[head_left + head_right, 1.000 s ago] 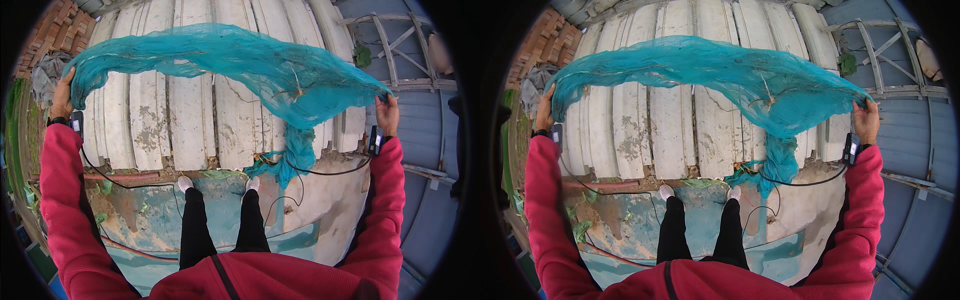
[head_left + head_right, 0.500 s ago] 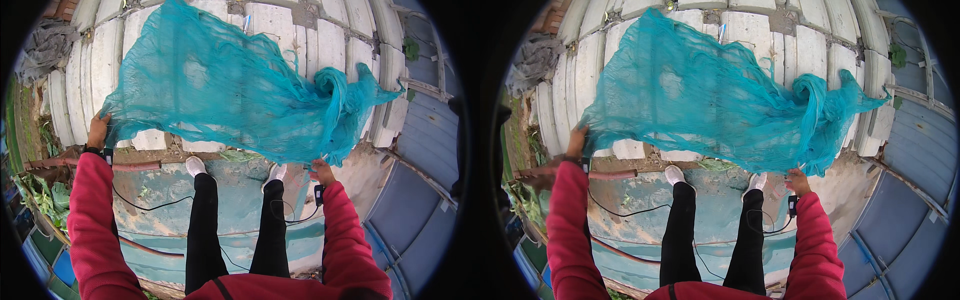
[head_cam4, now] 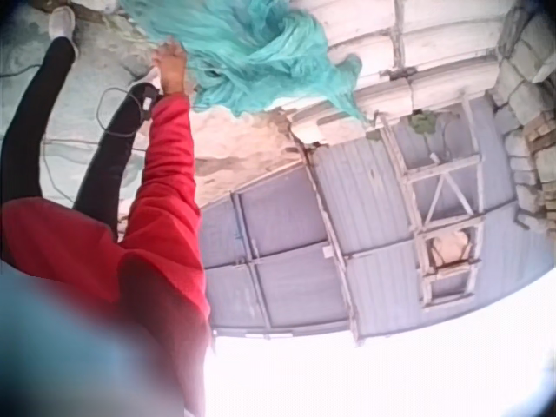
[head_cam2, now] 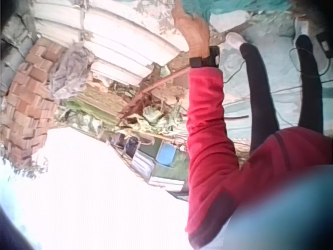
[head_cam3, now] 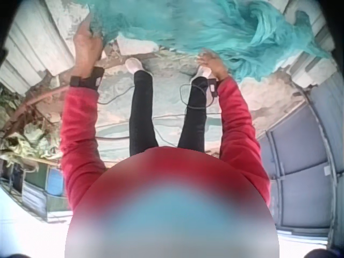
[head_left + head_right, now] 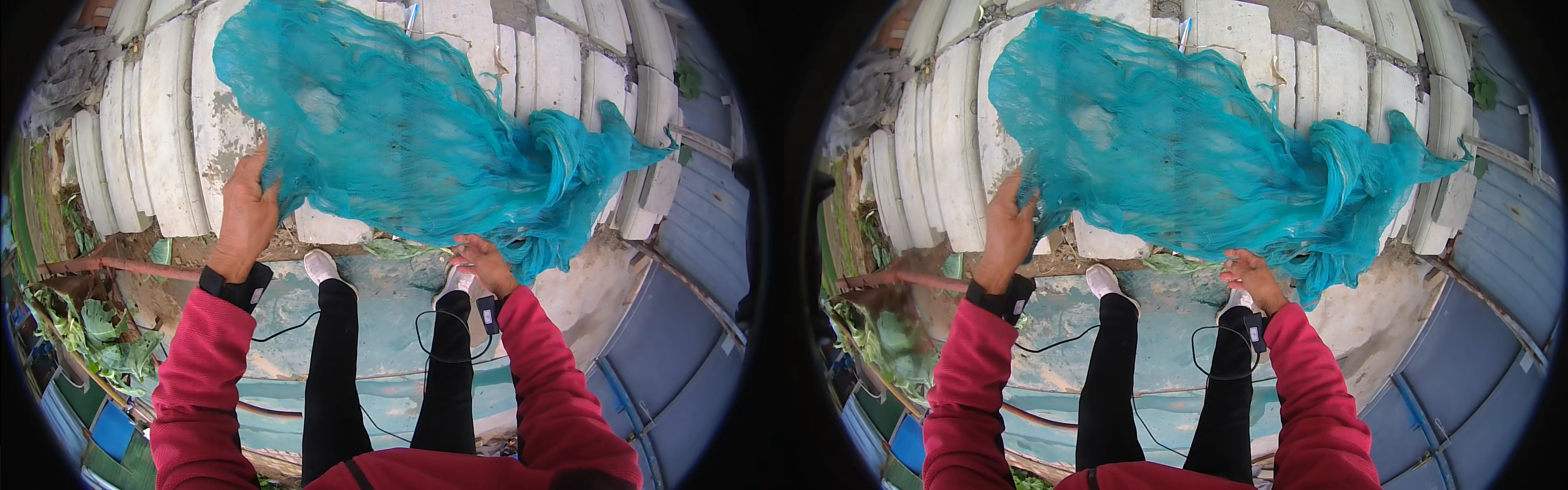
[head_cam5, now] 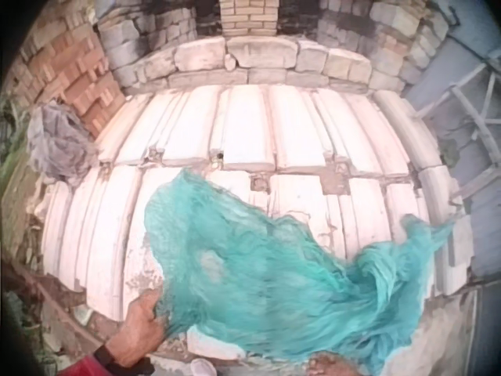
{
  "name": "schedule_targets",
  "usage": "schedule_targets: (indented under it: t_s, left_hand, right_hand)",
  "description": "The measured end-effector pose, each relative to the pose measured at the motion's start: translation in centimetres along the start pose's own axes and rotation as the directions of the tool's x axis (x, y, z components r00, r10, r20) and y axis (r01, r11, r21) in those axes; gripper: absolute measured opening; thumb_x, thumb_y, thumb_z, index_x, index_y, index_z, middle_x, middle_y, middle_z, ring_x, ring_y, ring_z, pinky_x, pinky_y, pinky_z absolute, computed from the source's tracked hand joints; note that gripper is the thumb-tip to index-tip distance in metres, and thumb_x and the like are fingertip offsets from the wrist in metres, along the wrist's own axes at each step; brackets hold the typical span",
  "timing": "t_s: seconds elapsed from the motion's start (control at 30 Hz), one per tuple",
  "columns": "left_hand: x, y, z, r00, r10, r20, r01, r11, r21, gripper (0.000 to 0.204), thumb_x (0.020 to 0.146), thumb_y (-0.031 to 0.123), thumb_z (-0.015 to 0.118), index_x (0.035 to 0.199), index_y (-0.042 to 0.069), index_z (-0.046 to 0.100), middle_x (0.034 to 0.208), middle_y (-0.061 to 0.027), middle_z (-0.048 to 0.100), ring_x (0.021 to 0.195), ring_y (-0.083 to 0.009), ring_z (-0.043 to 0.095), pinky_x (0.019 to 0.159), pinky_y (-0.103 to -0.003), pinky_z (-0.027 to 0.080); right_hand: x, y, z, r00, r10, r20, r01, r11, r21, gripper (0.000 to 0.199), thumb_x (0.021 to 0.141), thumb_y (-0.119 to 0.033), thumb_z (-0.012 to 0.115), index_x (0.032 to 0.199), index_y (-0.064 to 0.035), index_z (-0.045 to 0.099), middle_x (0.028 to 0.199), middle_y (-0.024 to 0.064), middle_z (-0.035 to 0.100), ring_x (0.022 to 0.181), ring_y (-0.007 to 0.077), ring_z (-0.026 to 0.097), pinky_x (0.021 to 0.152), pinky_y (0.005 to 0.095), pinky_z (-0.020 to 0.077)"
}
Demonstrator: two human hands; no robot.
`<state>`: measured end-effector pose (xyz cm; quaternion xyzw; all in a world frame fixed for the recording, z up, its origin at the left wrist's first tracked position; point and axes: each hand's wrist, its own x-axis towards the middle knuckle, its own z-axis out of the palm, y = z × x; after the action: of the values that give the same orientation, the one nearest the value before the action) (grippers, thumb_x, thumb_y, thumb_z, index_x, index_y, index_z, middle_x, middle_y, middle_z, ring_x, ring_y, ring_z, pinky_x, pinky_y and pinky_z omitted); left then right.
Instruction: The person unfolds a teal fishing net on a tiled roof, spreads it out, then gathers and folds it into a compact bundle. The person handles the net by hand throughout, lifting and repositioning it to align edges before folding.
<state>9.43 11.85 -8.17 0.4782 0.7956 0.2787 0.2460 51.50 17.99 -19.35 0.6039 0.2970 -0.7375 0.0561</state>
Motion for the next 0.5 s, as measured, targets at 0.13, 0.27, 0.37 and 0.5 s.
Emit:
schedule_targets:
  t_s: [0.13, 0.27, 0.37, 0.5]
  left_hand:
    - [-1.4, 9.3, 11.4, 0.960, 0.082, 0.266, -0.076, 0.997, -0.033, 0.070, 0.077, -0.003, 0.058, 0.142, 0.016, 0.040, 0.098, -0.0220, 0.053, 0.084, -0.0399, 0.060, 0.070, -0.046, 0.050]
    - [-3.8, 14.8, 22.6, 0.770, -0.046, 0.636, -0.010, 0.996, 0.083, 0.074, 0.078, 0.007, 0.065, 0.145, 0.014, 0.034, 0.110, -0.0257, 0.053, 0.091, -0.0414, 0.060, 0.076, -0.043, 0.051]
    - [-7.0, 15.8, 26.8, 0.771, -0.068, 0.634, -0.058, 0.983, 0.177, 0.071, 0.081, 0.014, 0.066, 0.144, 0.011, 0.034, 0.117, -0.0264, 0.053, 0.096, -0.0396, 0.061, 0.082, -0.042, 0.051]
    - [-6.2, 11.2, 27.7, 0.844, -0.085, 0.530, 0.226, 0.951, -0.208, 0.061, 0.080, 0.019, 0.072, 0.132, 0.002, 0.047, 0.119, -0.0221, 0.055, 0.105, -0.0324, 0.057, 0.088, -0.039, 0.048]
  right_hand:
    - [-2.2, -0.3, -4.3, 0.999, -0.041, -0.030, 0.047, 0.969, 0.243, 0.030, 0.095, -0.017, 0.053, 0.123, -0.0079, 0.053, 0.105, 0.0059, 0.060, 0.087, 0.0176, 0.064, 0.074, 0.0317, 0.0519]
    - [-4.2, 1.2, -10.7, 0.980, 0.004, -0.199, 0.060, 0.948, 0.314, 0.027, 0.095, -0.014, 0.051, 0.120, -0.0073, 0.053, 0.100, 0.0059, 0.059, 0.084, 0.0163, 0.063, 0.074, 0.0318, 0.0516]
    - [-5.0, 2.5, -13.4, 0.947, 0.002, -0.321, 0.075, 0.971, 0.228, 0.029, 0.094, -0.014, 0.051, 0.122, -0.0075, 0.052, 0.099, 0.0056, 0.059, 0.082, 0.0154, 0.062, 0.073, 0.0311, 0.0511]
    - [-3.7, 2.7, -13.1, 0.939, -0.085, -0.335, 0.143, 0.978, 0.152, 0.033, 0.092, -0.013, 0.051, 0.125, -0.0061, 0.051, 0.101, 0.0049, 0.059, 0.084, 0.0139, 0.061, 0.074, 0.0288, 0.0494]
